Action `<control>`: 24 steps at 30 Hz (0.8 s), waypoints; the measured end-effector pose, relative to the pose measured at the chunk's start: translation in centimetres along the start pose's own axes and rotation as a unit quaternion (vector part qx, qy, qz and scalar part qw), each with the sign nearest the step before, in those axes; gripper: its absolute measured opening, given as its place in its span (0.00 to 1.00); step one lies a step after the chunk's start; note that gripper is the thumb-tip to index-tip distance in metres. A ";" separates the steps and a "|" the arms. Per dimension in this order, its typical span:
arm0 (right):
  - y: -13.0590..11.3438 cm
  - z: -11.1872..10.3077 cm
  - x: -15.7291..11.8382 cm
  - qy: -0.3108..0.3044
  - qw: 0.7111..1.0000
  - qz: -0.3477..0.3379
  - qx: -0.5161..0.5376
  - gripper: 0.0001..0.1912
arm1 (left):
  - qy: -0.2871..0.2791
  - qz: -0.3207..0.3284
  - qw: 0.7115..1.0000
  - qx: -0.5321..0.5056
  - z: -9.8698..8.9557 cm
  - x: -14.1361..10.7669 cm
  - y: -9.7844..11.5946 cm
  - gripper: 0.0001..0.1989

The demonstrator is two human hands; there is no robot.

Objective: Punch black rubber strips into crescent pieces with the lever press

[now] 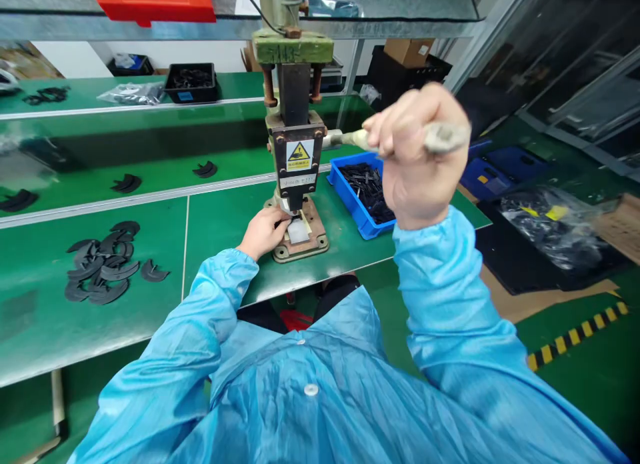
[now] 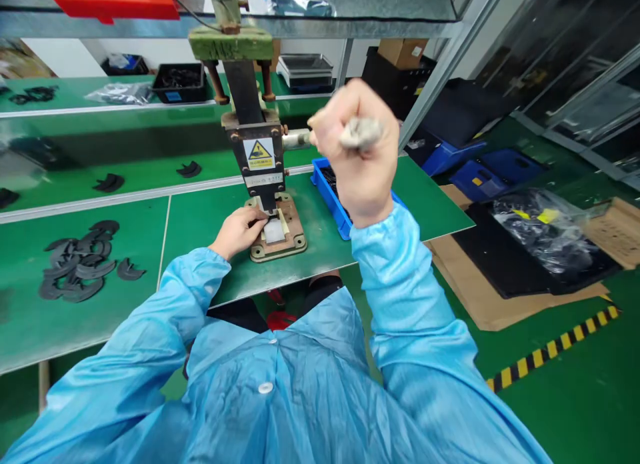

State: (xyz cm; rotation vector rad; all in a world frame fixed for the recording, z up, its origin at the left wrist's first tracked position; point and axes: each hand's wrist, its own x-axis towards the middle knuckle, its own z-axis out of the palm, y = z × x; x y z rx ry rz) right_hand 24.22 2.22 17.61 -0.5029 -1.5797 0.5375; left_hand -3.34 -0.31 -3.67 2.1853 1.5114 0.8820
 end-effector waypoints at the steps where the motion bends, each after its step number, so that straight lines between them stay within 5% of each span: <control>1: 0.2 0.3 -1.4 0.017 1.000 -0.010 0.000 0.27 | 0.000 0.003 1.000 0.001 0.0 -0.1 0.0 0.12; 7: 2.3 0.3 -10.2 0.037 0.998 -0.037 -0.024 0.18 | 0.012 0.008 1.000 -0.018 0.4 -0.6 0.1 0.13; 12: 3.5 -0.1 -12.5 0.043 0.997 -0.037 -0.054 0.16 | 0.022 -0.003 1.000 -0.015 -1.0 -2.5 0.4 0.13; 15: 4.1 0.5 -12.2 0.095 0.993 -0.048 -0.046 0.18 | 0.033 -0.019 0.999 0.025 -4.5 -5.9 -0.1 0.14; 18: 4.8 1.4 -12.1 0.150 0.986 -0.052 -0.043 0.23 | 0.061 -0.110 0.985 0.116 -9.5 -11.4 -1.8 0.15; 22: 5.2 2.0 -12.2 0.178 0.981 -0.050 -0.050 0.30 | 0.097 -0.285 0.922 0.245 -15.8 -18.8 -5.8 0.19; 24: 5.2 1.9 -12.2 0.178 0.982 -0.051 -0.045 0.31 | 0.078 -0.318 0.906 0.270 -17.8 -21.1 -7.8 0.21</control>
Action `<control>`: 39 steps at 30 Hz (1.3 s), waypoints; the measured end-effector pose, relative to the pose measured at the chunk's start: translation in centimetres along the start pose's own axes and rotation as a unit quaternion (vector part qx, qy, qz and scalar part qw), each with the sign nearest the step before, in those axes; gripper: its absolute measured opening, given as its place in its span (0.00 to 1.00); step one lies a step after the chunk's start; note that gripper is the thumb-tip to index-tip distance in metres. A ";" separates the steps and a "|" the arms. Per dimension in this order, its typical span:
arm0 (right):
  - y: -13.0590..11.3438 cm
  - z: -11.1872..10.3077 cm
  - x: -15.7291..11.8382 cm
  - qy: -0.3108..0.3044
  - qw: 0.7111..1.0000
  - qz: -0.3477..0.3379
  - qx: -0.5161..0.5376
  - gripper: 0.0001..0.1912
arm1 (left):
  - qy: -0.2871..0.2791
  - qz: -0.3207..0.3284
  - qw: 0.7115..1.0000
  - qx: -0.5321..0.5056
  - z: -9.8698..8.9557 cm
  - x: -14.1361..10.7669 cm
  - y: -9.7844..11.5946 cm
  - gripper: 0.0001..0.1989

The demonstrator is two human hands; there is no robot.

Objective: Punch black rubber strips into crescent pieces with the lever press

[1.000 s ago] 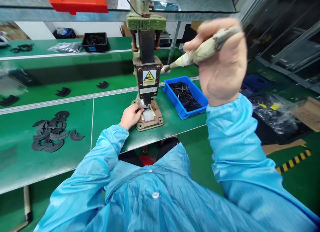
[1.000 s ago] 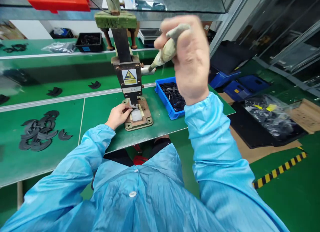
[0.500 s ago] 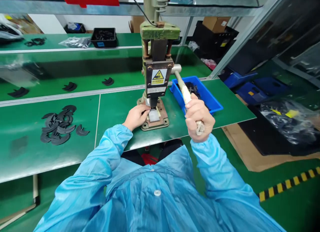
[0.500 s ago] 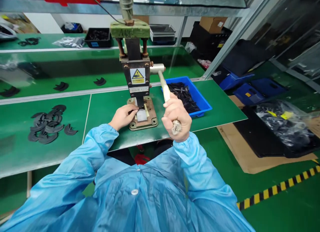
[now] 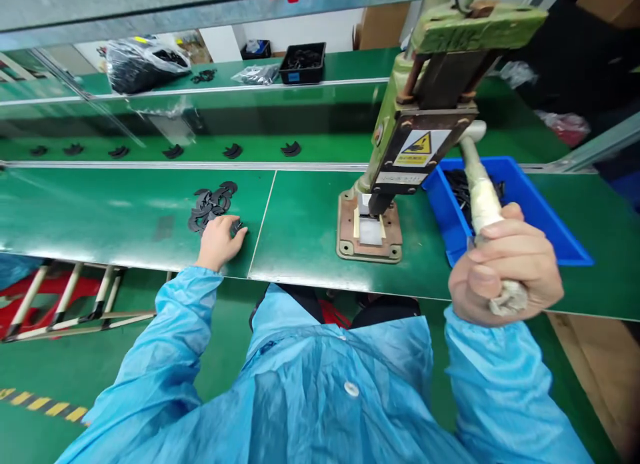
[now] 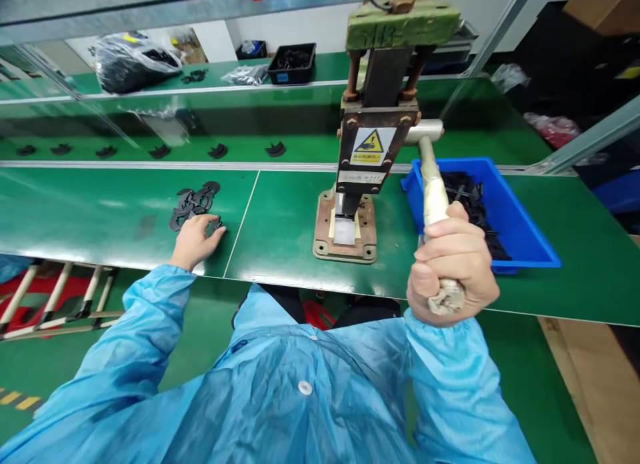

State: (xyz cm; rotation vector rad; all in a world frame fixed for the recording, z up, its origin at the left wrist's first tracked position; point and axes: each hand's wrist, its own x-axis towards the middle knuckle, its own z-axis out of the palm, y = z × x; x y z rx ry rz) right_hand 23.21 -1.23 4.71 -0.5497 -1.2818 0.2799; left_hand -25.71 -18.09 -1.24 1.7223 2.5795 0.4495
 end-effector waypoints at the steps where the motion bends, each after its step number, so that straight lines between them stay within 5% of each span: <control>1: 0.0 -0.1 0.0 -0.003 1.000 -0.001 0.003 0.31 | -0.017 0.008 1.000 0.008 -0.1 0.1 -1.3 0.22; 5: 0.1 -0.5 0.1 -0.031 0.999 -0.012 0.015 0.27 | -0.098 0.091 0.991 0.012 0.0 1.1 -3.2 0.26; 11: -0.2 -1.0 0.2 -0.071 0.996 -0.024 0.044 0.21 | -0.169 0.169 0.971 0.013 -0.1 3.6 -2.7 0.26; 20: -0.5 -1.6 0.2 -0.113 0.992 -0.026 0.050 0.16 | -0.135 0.230 0.963 0.030 1.2 6.1 0.7 0.22; 26: -0.7 -1.7 0.2 -0.124 0.991 -0.022 0.050 0.15 | -0.101 0.281 0.954 0.042 1.1 6.2 -0.4 0.18; 30: -0.5 -1.5 0.2 -0.109 0.992 -0.025 0.050 0.16 | -0.103 0.253 0.962 0.015 0.7 5.4 -0.9 0.17; 35: -0.2 -1.2 0.2 -0.091 0.994 -0.033 0.050 0.17 | -0.046 0.226 0.973 0.005 1.6 3.5 1.9 0.16; 39: -0.1 -1.1 0.2 -0.083 0.995 -0.029 0.051 0.18 | -0.083 0.262 0.960 -0.050 2.9 1.9 4.7 0.16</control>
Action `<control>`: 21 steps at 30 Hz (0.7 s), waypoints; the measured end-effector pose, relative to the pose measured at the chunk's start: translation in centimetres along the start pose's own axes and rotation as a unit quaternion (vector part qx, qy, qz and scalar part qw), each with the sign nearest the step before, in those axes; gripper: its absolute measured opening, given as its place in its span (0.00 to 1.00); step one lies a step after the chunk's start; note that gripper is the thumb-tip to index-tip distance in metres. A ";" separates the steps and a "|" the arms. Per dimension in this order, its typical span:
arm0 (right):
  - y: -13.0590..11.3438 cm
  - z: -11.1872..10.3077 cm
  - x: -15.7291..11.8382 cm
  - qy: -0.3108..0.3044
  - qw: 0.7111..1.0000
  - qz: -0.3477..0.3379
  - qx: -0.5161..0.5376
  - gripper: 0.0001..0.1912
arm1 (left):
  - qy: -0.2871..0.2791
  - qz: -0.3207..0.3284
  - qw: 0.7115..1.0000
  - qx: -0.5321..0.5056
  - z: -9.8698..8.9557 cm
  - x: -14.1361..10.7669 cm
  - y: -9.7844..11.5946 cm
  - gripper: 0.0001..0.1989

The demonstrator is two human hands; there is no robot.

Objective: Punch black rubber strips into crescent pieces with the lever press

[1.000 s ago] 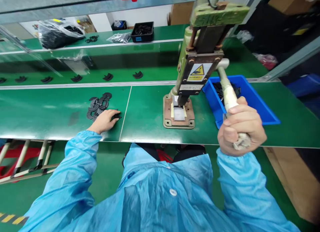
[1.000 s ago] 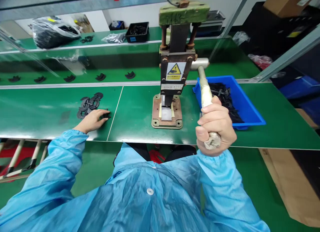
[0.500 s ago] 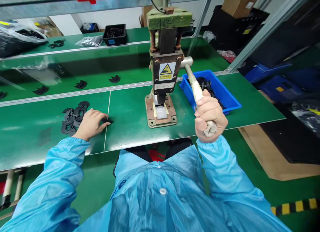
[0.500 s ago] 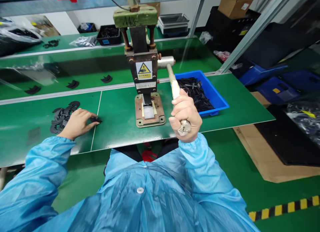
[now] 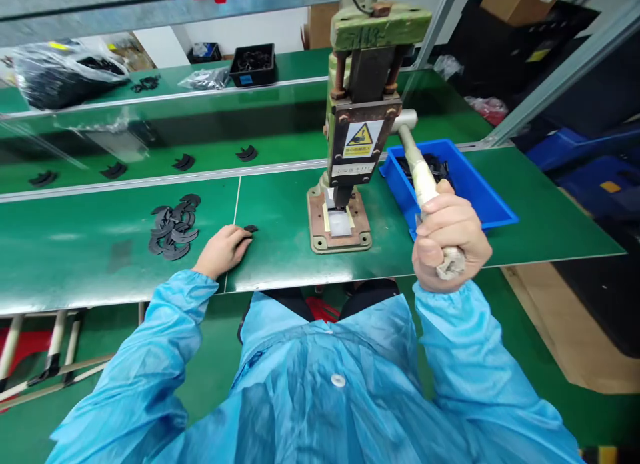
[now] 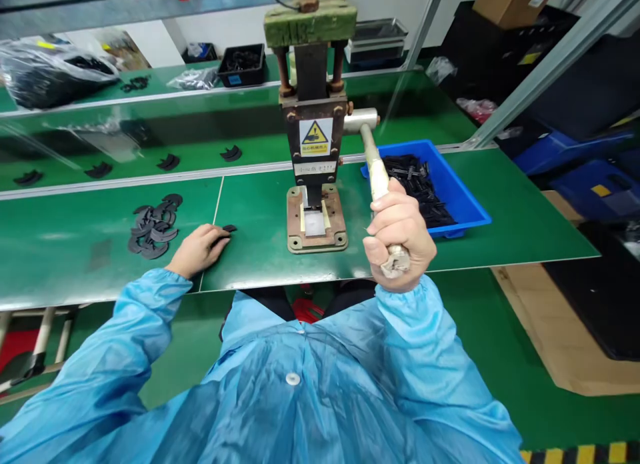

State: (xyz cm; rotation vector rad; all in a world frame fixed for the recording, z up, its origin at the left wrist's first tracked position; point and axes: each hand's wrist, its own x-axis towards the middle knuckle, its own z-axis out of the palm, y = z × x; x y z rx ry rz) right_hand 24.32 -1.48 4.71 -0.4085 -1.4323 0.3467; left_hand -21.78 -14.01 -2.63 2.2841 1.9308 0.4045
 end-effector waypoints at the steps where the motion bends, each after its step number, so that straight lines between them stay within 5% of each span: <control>1: 0.0 0.0 0.0 0.000 1.000 0.000 0.000 0.18 | 0.000 0.000 1.000 -0.014 0.2 0.0 0.4 0.16; 7: 0.1 0.0 0.0 0.001 1.000 -0.002 -0.001 0.19 | 0.049 -0.089 0.995 0.001 0.2 0.7 -0.8 0.25; 13: 0.1 0.2 0.0 0.005 1.000 -0.002 0.001 0.19 | -0.030 -0.022 0.998 0.045 1.8 3.5 -1.6 0.25; 16: 0.1 0.2 0.0 0.008 1.000 0.001 0.002 0.20 | -0.026 -0.023 0.999 0.027 2.8 4.0 -0.9 0.21; 21: -0.1 0.0 0.0 -0.002 1.000 0.002 0.001 0.18 | 0.040 -0.159 0.983 -0.079 3.6 3.3 0.1 0.18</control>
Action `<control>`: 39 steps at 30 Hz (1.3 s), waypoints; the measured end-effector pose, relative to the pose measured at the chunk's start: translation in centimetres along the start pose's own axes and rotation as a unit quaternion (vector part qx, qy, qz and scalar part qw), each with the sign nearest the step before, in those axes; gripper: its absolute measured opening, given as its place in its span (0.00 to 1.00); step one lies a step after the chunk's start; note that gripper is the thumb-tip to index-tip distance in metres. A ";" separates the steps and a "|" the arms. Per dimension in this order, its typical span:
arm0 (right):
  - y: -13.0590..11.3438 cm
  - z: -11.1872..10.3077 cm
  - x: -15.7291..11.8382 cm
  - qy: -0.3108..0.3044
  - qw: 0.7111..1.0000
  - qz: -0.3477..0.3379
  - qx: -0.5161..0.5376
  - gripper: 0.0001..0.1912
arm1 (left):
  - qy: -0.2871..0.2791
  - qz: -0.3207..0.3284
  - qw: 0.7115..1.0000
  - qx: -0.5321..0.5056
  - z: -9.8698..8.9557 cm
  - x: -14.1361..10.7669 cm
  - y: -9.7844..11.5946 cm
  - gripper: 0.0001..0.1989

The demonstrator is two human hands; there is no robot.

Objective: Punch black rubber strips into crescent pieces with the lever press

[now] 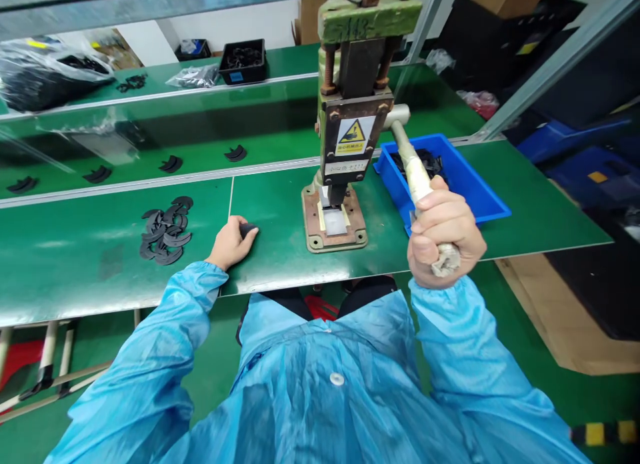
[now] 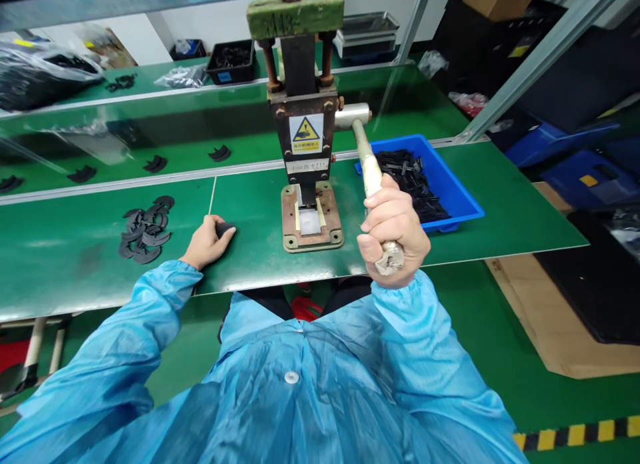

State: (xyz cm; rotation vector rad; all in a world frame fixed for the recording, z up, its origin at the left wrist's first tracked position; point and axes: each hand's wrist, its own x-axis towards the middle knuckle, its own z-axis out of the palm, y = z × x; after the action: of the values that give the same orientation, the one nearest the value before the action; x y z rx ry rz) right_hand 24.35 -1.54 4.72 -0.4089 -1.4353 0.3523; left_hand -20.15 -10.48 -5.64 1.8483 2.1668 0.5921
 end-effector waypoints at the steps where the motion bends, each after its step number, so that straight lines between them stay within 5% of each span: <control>1: 0.0 -0.1 0.0 -0.006 1.000 -0.002 -0.001 0.17 | 0.019 -0.036 0.999 -0.034 0.2 0.0 0.1 0.18; 5: -0.2 -0.2 0.0 -0.016 1.000 -0.006 0.002 0.16 | 0.049 -0.122 0.969 -0.210 1.4 0.9 1.8 0.18; 8: -0.2 -0.2 0.0 -0.016 1.000 -0.006 0.004 0.16 | 0.014 -0.175 0.917 -0.358 2.6 2.3 4.9 0.22; 12: -0.2 -0.4 -0.1 -0.027 1.000 -0.002 -0.001 0.15 | -0.068 -0.167 0.845 -0.504 3.7 3.9 10.2 0.29; 15: -0.1 -0.4 -0.2 -0.030 0.999 -0.006 -0.009 0.14 | -0.097 -0.160 0.823 -0.537 4.3 5.2 13.5 0.28; 24: -0.1 -0.5 -0.3 -0.035 0.999 -0.001 0.003 0.13 | -0.206 -0.165 0.841 -0.472 5.2 8.0 18.2 0.24; 39: -0.1 -0.3 -0.4 -0.025 1.000 0.005 0.007 0.14 | -0.294 -0.186 0.844 -0.409 5.4 10.7 18.8 0.18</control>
State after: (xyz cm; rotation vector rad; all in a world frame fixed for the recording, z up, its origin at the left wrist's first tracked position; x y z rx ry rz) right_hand 24.62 -1.83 4.44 -0.3992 -1.4796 0.3834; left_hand -3.04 3.09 -1.15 0.9395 1.4423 0.6134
